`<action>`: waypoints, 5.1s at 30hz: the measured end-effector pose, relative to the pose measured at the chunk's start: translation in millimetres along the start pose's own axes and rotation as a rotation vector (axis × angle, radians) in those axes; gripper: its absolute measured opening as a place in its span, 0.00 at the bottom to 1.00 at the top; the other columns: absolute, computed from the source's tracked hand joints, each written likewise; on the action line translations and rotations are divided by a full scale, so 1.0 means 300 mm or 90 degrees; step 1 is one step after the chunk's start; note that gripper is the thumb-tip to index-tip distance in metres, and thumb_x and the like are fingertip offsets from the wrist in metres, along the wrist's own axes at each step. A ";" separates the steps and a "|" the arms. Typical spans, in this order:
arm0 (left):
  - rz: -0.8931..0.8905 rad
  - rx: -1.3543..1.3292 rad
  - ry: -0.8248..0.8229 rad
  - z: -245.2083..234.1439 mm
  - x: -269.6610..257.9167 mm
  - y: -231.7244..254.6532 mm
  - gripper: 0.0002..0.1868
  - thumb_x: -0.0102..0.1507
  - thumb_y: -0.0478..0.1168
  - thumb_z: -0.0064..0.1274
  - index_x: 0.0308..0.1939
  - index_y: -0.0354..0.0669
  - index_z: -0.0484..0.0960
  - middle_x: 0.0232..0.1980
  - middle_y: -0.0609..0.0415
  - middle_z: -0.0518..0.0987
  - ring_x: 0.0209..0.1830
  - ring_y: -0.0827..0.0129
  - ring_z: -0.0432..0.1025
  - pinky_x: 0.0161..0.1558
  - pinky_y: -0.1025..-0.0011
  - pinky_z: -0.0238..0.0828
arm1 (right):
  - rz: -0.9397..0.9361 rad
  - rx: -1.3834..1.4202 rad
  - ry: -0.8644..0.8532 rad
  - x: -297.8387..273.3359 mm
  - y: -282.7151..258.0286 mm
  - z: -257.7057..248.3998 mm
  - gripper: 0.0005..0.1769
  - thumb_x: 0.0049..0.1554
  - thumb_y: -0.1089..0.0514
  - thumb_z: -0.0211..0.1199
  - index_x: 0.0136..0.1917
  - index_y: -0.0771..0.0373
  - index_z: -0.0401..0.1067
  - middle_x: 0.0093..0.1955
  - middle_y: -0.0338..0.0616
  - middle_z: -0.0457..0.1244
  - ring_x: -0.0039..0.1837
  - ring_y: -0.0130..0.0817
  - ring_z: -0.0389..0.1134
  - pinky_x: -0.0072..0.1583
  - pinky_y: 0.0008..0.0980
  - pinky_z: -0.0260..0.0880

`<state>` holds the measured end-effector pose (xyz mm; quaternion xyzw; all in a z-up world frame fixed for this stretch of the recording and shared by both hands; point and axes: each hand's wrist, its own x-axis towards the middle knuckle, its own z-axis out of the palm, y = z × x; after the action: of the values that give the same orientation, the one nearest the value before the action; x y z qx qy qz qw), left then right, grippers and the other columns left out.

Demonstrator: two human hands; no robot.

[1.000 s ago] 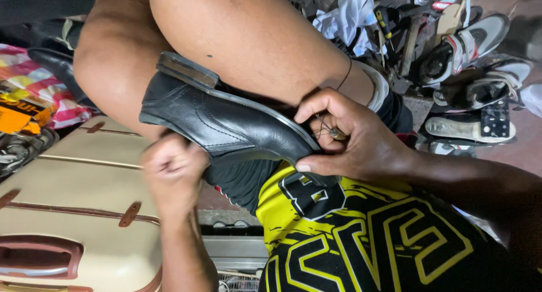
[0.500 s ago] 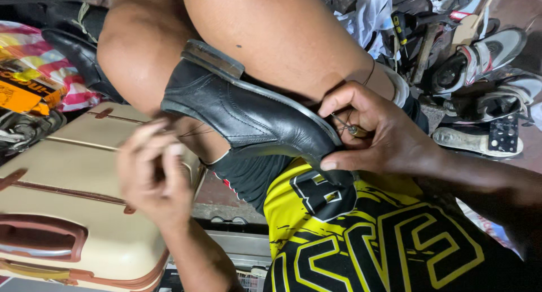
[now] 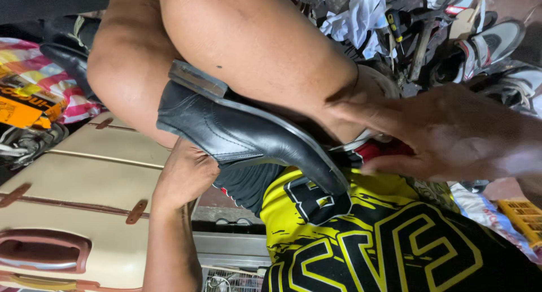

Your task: The person stitches the sole of a black shoe using a needle and thread while holding it on their lap. They then apply a liquid substance to the stitched area using a small brush.

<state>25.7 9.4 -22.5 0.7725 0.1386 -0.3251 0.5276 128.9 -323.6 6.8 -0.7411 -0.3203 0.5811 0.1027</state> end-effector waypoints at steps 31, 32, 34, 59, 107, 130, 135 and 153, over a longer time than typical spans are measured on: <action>0.110 0.153 -0.143 -0.059 0.015 -0.069 0.18 0.51 0.32 0.50 0.45 0.35 0.81 0.46 0.37 0.82 0.50 0.41 0.74 0.56 0.57 0.69 | -0.357 0.941 0.303 0.214 -0.128 0.088 0.10 0.69 0.60 0.51 0.43 0.60 0.64 0.29 0.30 0.51 0.30 0.18 0.48 0.32 0.24 0.52; 0.128 0.153 -0.136 -0.063 0.011 -0.081 0.18 0.50 0.32 0.50 0.45 0.35 0.81 0.46 0.36 0.81 0.50 0.41 0.74 0.56 0.57 0.68 | -0.322 0.937 0.288 0.209 -0.141 0.069 0.13 0.70 0.60 0.51 0.41 0.59 0.61 0.30 0.29 0.50 0.31 0.18 0.47 0.33 0.25 0.51; 0.118 0.132 -0.134 -0.066 0.009 -0.109 0.19 0.49 0.31 0.49 0.44 0.36 0.82 0.44 0.38 0.82 0.48 0.43 0.75 0.56 0.58 0.69 | -0.270 0.879 0.289 0.197 -0.156 0.033 0.18 0.71 0.60 0.51 0.37 0.57 0.58 0.31 0.28 0.49 0.33 0.18 0.47 0.35 0.26 0.50; 0.054 -0.365 0.003 0.111 -0.056 -0.016 0.18 0.60 0.28 0.68 0.53 0.31 0.83 0.51 0.51 0.84 0.51 0.69 0.77 0.57 0.69 0.76 | -0.537 0.815 0.338 0.150 -0.096 0.119 0.04 0.71 0.64 0.53 0.54 0.63 0.60 0.45 0.38 0.58 0.43 0.20 0.58 0.47 0.21 0.59; 0.171 -0.266 0.165 0.086 -0.159 -0.027 0.09 0.62 0.32 0.64 0.45 0.36 0.84 0.42 0.56 0.84 0.43 0.73 0.77 0.49 0.73 0.75 | -0.280 0.265 0.434 0.174 -0.275 0.086 0.07 0.55 0.62 0.66 0.46 0.65 0.71 0.41 0.44 0.65 0.43 0.32 0.69 0.46 0.32 0.67; 0.198 -0.784 0.309 0.006 -0.198 -0.271 0.26 0.57 0.28 0.64 0.59 0.33 0.76 0.52 0.48 0.81 0.53 0.61 0.77 0.61 0.63 0.74 | -0.362 0.643 0.581 0.091 -0.221 -0.012 0.15 0.75 0.57 0.54 0.60 0.74 0.69 0.44 0.43 0.63 0.36 0.22 0.57 0.40 0.19 0.58; 0.267 -0.875 0.301 0.012 -0.169 -0.304 0.27 0.58 0.27 0.63 0.61 0.30 0.75 0.54 0.44 0.81 0.56 0.55 0.76 0.63 0.58 0.73 | -0.362 0.623 0.582 0.071 -0.239 0.010 0.13 0.73 0.57 0.55 0.59 0.73 0.69 0.43 0.41 0.62 0.36 0.21 0.57 0.40 0.20 0.58; 0.570 -0.984 0.154 0.166 -0.076 -0.427 0.38 0.57 0.36 0.65 0.69 0.27 0.69 0.61 0.39 0.79 0.60 0.51 0.77 0.66 0.55 0.74 | -0.397 0.712 0.687 -0.048 -0.034 0.188 0.10 0.70 0.57 0.56 0.58 0.66 0.68 0.50 0.45 0.66 0.36 0.22 0.59 0.39 0.19 0.59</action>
<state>-80.4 19.2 -112.0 0.2132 0.0593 0.1785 0.9587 71.2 -336.8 6.5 -0.6348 -0.0821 0.1651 0.7504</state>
